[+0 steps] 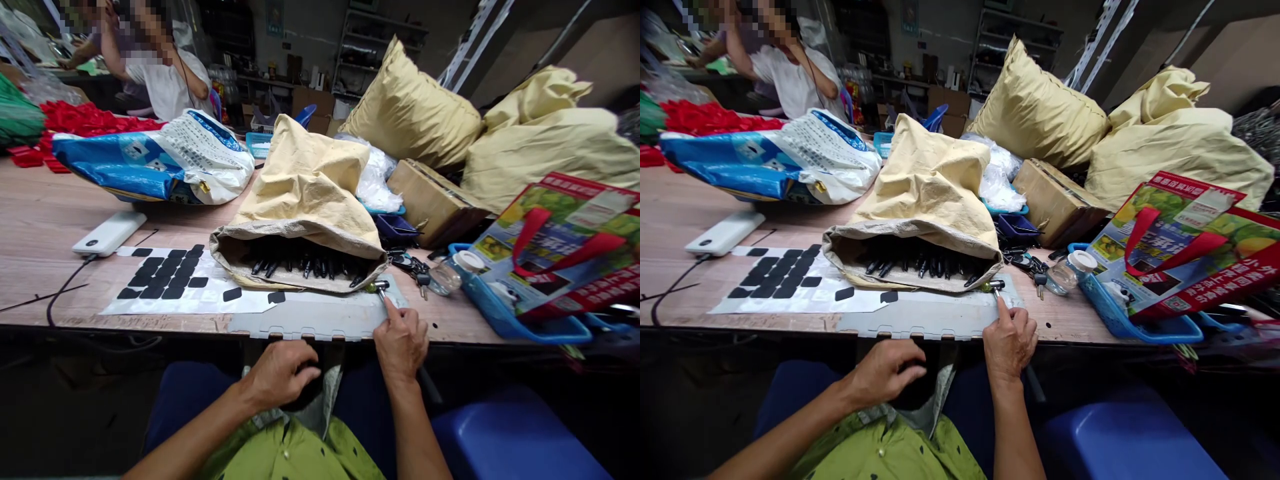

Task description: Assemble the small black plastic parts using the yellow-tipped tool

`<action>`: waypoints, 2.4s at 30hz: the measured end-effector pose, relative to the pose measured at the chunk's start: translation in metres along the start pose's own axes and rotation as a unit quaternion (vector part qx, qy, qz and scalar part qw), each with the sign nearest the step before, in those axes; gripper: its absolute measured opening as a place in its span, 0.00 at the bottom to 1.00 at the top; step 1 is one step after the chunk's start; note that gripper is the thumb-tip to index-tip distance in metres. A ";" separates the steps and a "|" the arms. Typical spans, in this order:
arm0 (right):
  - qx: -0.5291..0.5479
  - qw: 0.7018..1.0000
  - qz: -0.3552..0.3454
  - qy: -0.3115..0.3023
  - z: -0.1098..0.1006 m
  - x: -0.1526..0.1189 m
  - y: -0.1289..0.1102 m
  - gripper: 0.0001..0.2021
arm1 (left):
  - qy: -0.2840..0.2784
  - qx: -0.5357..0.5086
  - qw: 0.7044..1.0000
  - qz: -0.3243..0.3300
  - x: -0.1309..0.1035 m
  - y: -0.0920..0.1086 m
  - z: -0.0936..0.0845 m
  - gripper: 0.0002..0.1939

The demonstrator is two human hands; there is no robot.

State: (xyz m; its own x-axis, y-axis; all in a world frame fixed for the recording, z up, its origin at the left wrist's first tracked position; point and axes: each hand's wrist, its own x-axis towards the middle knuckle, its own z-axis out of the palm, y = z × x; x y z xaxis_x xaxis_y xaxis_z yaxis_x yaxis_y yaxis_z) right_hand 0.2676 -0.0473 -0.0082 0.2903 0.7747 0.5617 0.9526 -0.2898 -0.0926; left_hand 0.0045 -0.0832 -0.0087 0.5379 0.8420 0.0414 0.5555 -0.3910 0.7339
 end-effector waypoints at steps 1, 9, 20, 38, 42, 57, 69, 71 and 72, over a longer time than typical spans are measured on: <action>-0.001 1.000 0.001 0.001 0.000 0.000 0.000 0.21 | 0.057 -0.004 0.998 0.006 0.009 0.005 -0.014 0.07; -0.012 1.000 -0.003 -0.002 0.003 -0.001 0.000 0.22 | 0.346 0.247 0.887 -0.181 0.088 -0.044 -0.100 0.12; -0.007 1.000 -0.002 -0.018 0.000 -0.002 -0.001 0.21 | 0.271 0.294 0.904 -0.151 0.073 -0.053 -0.091 0.09; 0.055 0.985 0.091 -0.136 -0.015 0.013 -0.002 0.18 | 0.127 0.069 0.989 0.011 0.072 -0.036 -0.049 0.08; 0.172 0.979 0.093 -0.053 -0.026 0.000 -0.011 0.20 | 0.126 0.061 0.990 0.010 0.072 -0.036 -0.049 0.08; 0.347 0.911 -0.181 -0.128 -0.066 -0.033 -0.069 0.22 | 0.115 0.046 0.992 0.014 0.072 -0.039 -0.049 0.09; 0.301 0.931 -0.164 -0.123 -0.067 -0.033 -0.060 0.22 | 0.125 0.039 0.991 0.005 0.072 -0.038 -0.048 0.07; 0.301 0.928 -0.161 -0.147 -0.066 -0.034 -0.058 0.22 | 0.128 0.041 0.991 0.005 0.072 -0.039 -0.048 0.08; 0.301 0.927 -0.158 -0.155 -0.065 -0.034 -0.057 0.22 | 0.129 0.042 0.991 0.005 0.072 -0.039 -0.048 0.08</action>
State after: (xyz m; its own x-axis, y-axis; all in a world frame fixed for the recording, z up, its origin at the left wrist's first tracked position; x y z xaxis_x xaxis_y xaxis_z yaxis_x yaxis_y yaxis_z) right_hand 0.1974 -0.0936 0.0316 -0.0888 0.9191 0.3840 0.8452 0.2735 -0.4592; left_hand -0.0082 0.0103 -0.0018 0.3706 0.9003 0.2283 0.6074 -0.4209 0.6737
